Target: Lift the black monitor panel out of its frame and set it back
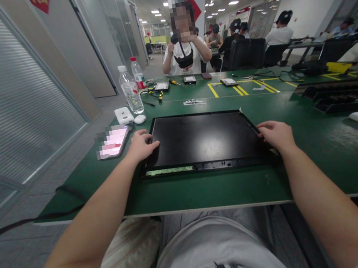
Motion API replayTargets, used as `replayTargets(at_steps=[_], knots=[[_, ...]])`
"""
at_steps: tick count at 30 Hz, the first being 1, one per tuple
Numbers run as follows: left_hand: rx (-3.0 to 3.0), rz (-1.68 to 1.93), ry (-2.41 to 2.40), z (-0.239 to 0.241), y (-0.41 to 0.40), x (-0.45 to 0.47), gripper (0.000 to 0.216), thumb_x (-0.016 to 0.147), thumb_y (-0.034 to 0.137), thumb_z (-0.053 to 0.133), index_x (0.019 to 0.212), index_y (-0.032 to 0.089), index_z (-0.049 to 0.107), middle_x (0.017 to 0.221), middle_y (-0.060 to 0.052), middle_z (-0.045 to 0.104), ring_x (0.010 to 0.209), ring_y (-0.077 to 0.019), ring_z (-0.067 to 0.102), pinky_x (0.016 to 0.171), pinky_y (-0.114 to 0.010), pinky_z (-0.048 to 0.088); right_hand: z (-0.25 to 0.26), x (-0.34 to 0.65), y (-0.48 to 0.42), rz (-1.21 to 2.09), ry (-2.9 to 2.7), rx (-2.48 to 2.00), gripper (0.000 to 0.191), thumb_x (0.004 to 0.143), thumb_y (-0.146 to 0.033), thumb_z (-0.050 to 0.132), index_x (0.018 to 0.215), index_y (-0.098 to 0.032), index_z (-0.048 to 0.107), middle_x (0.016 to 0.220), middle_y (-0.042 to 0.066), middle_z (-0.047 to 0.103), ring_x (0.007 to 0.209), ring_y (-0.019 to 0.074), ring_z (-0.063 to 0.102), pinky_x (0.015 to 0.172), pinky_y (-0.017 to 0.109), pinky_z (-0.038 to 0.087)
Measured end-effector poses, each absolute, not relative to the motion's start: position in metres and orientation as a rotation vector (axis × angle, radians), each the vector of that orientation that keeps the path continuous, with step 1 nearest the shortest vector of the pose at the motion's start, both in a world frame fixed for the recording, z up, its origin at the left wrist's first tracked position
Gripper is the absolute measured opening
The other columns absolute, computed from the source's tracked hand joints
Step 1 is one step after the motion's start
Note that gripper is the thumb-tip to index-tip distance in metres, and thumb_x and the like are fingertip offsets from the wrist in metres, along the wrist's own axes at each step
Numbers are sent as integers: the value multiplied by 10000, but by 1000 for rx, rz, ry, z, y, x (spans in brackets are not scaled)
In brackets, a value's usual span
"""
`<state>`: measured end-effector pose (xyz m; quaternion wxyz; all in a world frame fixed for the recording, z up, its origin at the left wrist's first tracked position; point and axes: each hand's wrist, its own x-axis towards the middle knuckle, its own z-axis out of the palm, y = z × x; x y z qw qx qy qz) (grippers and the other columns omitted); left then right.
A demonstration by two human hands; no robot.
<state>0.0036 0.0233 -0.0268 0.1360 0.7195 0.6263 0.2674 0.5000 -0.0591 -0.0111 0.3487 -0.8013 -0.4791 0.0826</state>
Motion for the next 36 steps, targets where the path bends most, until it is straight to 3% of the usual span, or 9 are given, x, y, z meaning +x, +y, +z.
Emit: replayTargets(at_steps=[22,31,36], knots=[[2115,721,1780,-27,26,1,513,764,542,769,1111,164,798,1414,-145,556,1327,-361,595,1210,-480,465,-10,499,-60,215,-1232,-2092,337,768,-287,595,996,-206,830,754,53,762,684,228,700,792,375,580],[2199,652,1791,-21,21,5,505,793,555,737,1094,154,793,1345,-152,573,1372,-380,540,1258,-476,390,-20,505,-56,127,-1274,-2066,346,757,-318,600,987,-211,835,748,55,754,699,226,700,785,363,586],[2219,738,1694,-16,15,6,633,787,531,738,1305,170,705,1383,-147,537,1314,-356,581,1222,-504,433,-23,505,-56,96,-1294,-2062,332,760,-328,603,966,-215,837,745,57,752,687,221,695,776,359,588]])
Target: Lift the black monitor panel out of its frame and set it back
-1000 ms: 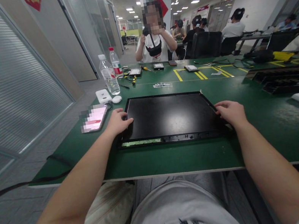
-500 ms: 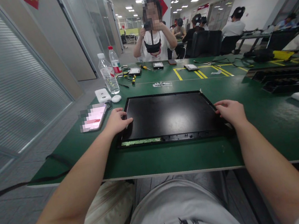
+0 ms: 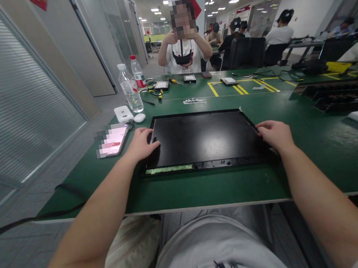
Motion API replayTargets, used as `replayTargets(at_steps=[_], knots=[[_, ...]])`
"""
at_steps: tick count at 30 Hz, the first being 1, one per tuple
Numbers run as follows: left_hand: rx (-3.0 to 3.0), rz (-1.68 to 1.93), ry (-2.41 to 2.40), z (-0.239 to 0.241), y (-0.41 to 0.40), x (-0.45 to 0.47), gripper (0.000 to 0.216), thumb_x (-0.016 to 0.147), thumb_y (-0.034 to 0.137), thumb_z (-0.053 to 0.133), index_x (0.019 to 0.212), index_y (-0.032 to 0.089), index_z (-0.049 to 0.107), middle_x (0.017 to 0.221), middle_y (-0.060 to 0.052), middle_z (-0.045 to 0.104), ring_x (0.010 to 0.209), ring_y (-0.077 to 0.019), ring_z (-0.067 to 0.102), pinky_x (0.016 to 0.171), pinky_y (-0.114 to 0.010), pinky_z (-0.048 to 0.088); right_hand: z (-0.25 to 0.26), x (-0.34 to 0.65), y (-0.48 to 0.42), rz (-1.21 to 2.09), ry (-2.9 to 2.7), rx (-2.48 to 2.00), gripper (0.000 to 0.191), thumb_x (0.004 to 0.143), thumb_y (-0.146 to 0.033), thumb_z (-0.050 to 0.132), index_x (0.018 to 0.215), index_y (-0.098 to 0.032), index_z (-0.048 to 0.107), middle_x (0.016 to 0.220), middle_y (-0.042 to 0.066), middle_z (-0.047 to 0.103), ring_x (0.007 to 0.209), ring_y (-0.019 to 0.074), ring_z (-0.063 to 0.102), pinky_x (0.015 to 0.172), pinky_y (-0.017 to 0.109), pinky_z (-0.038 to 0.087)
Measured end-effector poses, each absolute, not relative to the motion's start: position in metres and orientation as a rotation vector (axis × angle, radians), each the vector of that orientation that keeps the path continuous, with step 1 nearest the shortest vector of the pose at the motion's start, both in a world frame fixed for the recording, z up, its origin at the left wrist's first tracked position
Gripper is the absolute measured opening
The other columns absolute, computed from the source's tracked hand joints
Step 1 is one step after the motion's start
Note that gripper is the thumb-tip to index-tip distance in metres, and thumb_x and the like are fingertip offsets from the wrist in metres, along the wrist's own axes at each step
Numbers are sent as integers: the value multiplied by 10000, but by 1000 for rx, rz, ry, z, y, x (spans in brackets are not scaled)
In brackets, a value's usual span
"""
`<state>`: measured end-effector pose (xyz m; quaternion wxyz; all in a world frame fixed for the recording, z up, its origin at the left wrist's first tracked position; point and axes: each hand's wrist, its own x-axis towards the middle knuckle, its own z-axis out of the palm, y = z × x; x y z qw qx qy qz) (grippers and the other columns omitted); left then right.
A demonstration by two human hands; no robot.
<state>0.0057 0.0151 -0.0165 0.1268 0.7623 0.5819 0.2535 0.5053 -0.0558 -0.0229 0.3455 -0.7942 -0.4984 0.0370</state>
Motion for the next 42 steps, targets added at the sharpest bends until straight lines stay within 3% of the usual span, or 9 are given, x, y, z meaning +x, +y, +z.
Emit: replayTargets(at_steps=[7,11,20,31,42], knots=[[2403,602,1423,-2,10,-3,740,724,760,735,1205,200,788,1358,-154,611,1322,-386,570,1219,-527,410,-22,506,-56,126,-1291,-2064,346,759,-332,605,987,-212,836,745,57,747,708,219,702,762,345,589],[2469,474,1233,7,4,-1,702,726,794,732,1129,226,823,1346,-150,660,1273,-369,622,1178,-513,449,-21,505,-57,150,-1283,-2066,355,751,-325,607,998,-211,835,756,60,751,720,225,706,777,353,592],[2475,277,1098,22,-9,0,632,725,679,806,1221,287,806,1491,-96,631,1343,-324,620,1145,-406,474,-18,502,-59,152,-1282,-2068,331,747,-299,618,976,-216,841,756,58,753,761,235,717,804,352,588],[2466,218,1018,26,-11,-1,700,698,532,868,1347,300,749,1600,-91,556,1446,-344,542,1210,-418,393,-13,498,-60,159,-1281,-2120,333,776,-298,597,983,-210,842,807,64,770,721,231,698,815,381,577],[2476,290,995,28,-13,3,549,682,473,883,1193,290,807,1570,-85,586,1417,-344,573,1221,-435,388,-12,496,-61,140,-1280,-2117,296,765,-287,609,930,-221,846,787,64,764,769,250,710,827,389,578]])
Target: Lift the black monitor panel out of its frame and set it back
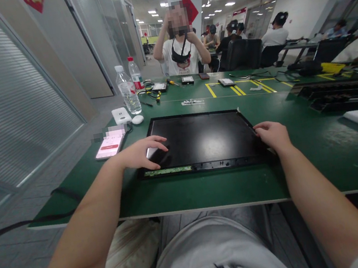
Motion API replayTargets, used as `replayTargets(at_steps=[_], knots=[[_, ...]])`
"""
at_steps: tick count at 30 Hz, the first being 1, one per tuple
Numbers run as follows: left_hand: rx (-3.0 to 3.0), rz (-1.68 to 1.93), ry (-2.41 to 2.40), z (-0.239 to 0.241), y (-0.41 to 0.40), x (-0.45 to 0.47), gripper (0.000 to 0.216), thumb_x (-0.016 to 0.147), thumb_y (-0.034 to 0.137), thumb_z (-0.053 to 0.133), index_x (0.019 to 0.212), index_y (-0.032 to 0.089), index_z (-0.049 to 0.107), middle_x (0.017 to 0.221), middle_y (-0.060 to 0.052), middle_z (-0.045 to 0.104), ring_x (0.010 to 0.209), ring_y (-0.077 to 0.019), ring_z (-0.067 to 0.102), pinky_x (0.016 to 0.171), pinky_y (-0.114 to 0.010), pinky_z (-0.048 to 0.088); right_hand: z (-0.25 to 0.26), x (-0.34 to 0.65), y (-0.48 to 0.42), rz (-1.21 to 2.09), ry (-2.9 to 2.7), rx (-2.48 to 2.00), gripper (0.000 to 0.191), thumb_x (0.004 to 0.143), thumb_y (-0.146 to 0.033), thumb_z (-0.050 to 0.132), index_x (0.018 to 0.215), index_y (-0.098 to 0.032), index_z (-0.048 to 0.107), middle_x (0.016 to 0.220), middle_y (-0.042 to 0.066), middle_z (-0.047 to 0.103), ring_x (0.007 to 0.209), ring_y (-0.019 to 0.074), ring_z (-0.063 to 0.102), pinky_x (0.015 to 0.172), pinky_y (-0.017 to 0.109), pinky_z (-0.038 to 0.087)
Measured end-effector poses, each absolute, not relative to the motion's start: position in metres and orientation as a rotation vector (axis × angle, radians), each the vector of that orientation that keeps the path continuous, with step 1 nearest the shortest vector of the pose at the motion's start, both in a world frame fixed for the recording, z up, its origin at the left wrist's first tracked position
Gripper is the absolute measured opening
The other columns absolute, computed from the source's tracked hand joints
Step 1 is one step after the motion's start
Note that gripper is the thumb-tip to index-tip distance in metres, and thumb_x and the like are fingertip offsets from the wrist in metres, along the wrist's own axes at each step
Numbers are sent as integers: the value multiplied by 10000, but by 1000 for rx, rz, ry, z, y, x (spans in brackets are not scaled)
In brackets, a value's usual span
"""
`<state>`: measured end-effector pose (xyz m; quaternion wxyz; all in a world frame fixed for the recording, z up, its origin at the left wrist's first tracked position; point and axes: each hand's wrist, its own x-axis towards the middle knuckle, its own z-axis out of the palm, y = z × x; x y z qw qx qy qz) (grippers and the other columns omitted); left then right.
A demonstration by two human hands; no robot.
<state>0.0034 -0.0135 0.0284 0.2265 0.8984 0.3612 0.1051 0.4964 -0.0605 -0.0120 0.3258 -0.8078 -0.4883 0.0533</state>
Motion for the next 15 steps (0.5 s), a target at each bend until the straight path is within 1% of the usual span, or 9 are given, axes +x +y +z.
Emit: replayTargets(at_steps=[6,10,12,15], knots=[[2495,282,987,27,-12,3,524,686,487,880,1168,293,811,1555,-80,600,1403,-343,586,1212,-433,401,-15,498,-59,99,-1288,-2101,298,737,-301,612,907,-220,843,765,58,762,790,254,708,829,381,571],[2495,264,1005,24,-10,0,587,704,549,856,1226,287,795,1558,-87,592,1405,-336,582,1205,-424,416,-15,498,-59,125,-1284,-2116,303,749,-305,610,921,-221,845,780,65,767,810,262,713,839,391,567],[2457,296,1069,21,-7,-1,594,737,601,815,1234,277,792,1518,-97,612,1374,-333,601,1188,-430,441,-16,498,-59,123,-1288,-2103,295,754,-310,613,915,-221,843,786,66,767,809,259,715,838,387,568],[2407,466,1263,12,1,-3,566,806,639,721,1203,244,797,1402,-122,653,1300,-339,636,1186,-463,454,-17,499,-59,113,-1295,-2089,283,754,-311,616,902,-223,840,781,60,761,823,259,719,855,388,569]])
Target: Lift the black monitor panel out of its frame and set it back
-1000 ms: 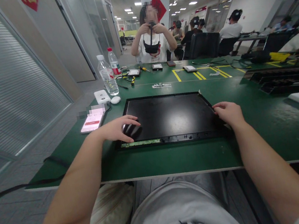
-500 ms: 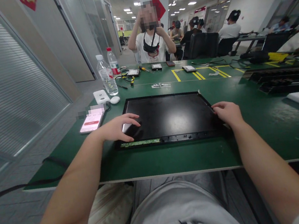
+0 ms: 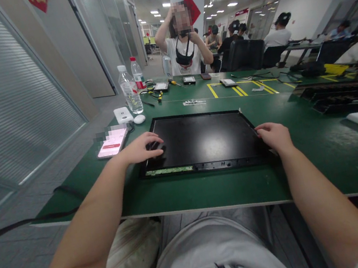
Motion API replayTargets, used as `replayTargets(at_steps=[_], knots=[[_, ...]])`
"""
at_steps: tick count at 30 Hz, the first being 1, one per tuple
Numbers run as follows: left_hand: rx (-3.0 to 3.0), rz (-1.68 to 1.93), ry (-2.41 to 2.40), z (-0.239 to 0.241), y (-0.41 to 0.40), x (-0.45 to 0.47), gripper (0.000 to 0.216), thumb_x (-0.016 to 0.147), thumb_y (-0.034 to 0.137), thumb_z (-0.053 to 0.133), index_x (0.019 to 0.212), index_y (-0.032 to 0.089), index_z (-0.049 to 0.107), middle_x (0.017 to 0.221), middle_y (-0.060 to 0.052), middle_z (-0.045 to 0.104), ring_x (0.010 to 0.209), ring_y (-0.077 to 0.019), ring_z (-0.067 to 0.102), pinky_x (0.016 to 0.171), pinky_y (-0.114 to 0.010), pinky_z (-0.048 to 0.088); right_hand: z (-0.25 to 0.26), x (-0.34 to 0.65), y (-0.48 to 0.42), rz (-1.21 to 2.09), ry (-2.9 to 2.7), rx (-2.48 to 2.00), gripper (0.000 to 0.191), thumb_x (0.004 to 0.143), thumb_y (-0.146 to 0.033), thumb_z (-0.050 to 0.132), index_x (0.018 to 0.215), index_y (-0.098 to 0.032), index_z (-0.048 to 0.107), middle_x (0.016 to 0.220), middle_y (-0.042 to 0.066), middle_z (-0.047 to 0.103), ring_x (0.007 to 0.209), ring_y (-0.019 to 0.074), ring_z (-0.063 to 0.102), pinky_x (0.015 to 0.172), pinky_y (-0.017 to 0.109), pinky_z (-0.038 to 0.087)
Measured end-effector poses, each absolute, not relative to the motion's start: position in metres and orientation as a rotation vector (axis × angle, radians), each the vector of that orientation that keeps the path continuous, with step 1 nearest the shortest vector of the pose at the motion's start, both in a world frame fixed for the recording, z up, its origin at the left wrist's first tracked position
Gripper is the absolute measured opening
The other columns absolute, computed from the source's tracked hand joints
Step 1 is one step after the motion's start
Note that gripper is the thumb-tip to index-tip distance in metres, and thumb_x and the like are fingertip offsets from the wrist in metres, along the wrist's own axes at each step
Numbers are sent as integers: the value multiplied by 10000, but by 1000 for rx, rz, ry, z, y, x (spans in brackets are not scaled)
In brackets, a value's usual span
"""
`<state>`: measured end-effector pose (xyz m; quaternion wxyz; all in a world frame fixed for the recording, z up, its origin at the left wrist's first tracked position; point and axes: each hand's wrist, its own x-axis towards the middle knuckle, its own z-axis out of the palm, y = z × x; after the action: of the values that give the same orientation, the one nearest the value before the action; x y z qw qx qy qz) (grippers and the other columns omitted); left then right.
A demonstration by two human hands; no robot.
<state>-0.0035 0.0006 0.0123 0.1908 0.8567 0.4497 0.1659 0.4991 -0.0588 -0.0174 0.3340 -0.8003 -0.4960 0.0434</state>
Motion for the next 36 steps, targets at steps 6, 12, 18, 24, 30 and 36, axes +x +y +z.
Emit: replayTargets(at_steps=[6,12,18,24,30,36], knots=[[2365,577,1690,-6,19,-9,473,828,440,618,1197,213,810,1268,-137,707,1292,-368,625,1196,-500,449,-17,499,-59,123,-1288,-2097,273,761,-308,622,905,-230,840,771,57,752,819,262,722,844,391,576],[2409,489,1682,-10,22,-5,484,828,344,554,1194,182,826,1270,-170,755,1272,-398,654,1188,-500,454,-12,496,-60,142,-1280,-2131,280,773,-296,618,924,-229,843,794,63,760,861,276,729,861,403,569],[2421,445,1737,-16,26,-3,532,829,282,519,1263,167,805,1293,-164,739,1285,-364,646,1200,-458,444,-13,497,-60,119,-1295,-2117,262,771,-305,624,902,-233,839,805,64,765,857,271,726,850,396,566],[2382,450,1740,-18,31,-6,501,843,297,546,1253,202,817,1278,-140,740,1290,-344,638,1190,-432,453,-18,501,-58,116,-1305,-2088,264,761,-317,634,903,-230,840,779,61,761,830,259,722,841,383,567],[2396,362,1751,-13,27,-5,521,904,261,520,1341,163,785,1360,-163,705,1326,-348,620,1206,-430,430,-17,500,-58,95,-1306,-2111,280,764,-305,627,919,-228,847,800,61,766,834,259,714,824,375,560],[2395,323,1764,-11,26,-4,521,931,235,516,1385,171,765,1382,-166,694,1327,-348,627,1198,-414,435,-15,498,-59,118,-1301,-2140,284,756,-268,631,934,-232,849,834,60,774,845,260,710,825,373,553]])
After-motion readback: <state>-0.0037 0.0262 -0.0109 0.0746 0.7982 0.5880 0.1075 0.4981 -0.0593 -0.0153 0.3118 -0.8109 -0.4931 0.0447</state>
